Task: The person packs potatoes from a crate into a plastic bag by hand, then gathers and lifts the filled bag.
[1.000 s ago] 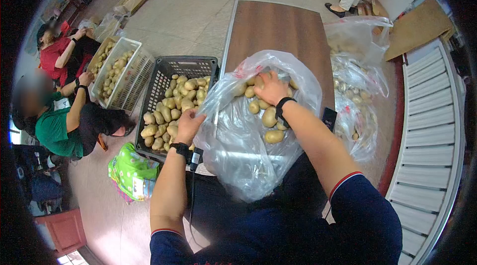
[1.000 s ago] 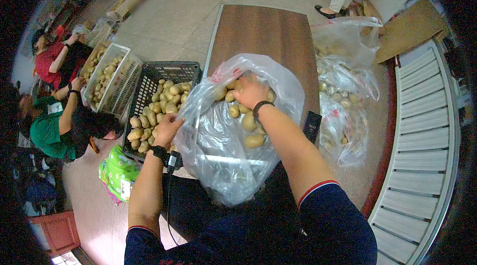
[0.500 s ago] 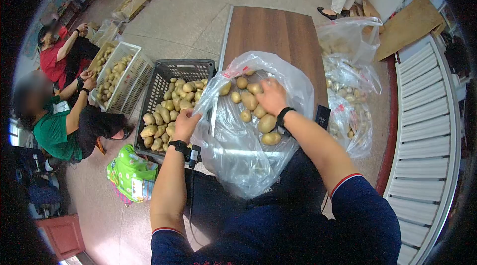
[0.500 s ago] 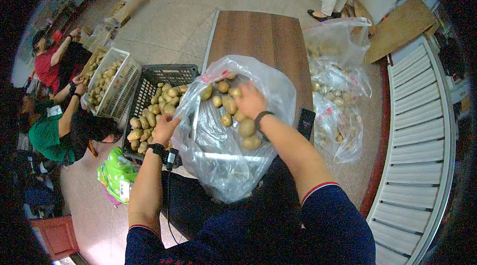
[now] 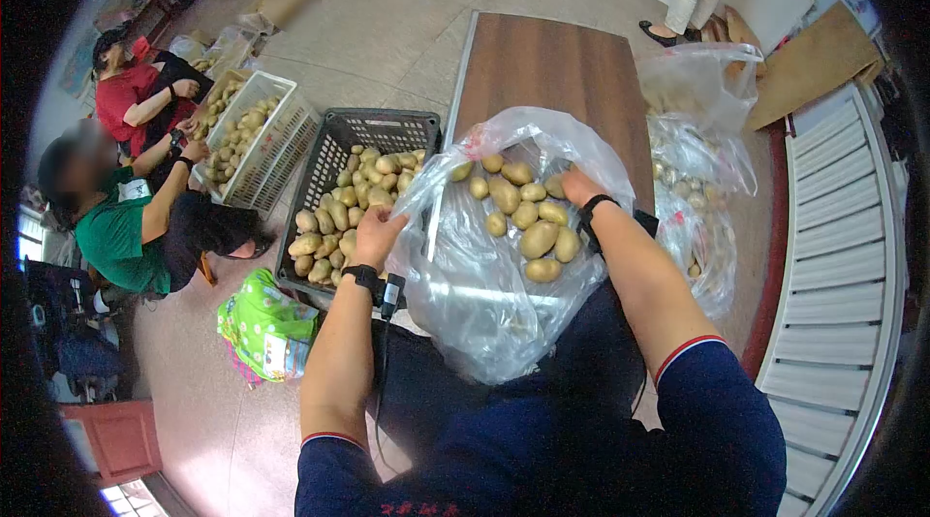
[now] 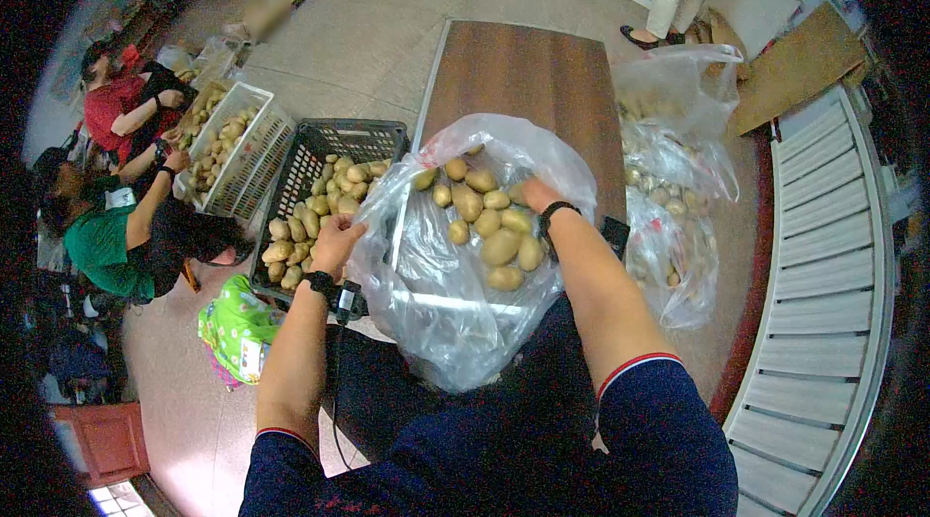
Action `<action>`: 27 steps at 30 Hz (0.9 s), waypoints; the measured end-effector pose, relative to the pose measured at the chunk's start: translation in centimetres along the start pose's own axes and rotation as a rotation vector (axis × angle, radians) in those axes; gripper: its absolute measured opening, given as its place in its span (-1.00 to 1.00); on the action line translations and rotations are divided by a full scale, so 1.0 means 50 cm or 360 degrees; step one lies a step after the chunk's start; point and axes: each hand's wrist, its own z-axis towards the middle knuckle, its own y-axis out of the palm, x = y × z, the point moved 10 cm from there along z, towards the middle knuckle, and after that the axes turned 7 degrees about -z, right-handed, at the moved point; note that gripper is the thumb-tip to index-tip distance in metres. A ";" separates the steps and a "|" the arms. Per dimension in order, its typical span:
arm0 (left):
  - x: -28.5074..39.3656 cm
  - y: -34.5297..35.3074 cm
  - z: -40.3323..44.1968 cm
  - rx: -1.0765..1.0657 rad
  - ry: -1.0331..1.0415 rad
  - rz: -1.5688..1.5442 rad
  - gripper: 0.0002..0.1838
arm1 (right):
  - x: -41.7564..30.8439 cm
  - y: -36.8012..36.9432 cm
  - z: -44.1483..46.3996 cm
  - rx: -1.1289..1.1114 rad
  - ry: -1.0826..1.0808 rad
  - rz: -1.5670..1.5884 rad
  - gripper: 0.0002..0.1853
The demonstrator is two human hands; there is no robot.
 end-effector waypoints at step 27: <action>0.097 -0.044 -0.111 0.0141 0.0157 -0.0641 -0.62 | -0.015 0.090 -0.071 0.0788 -0.0365 0.0577 -0.54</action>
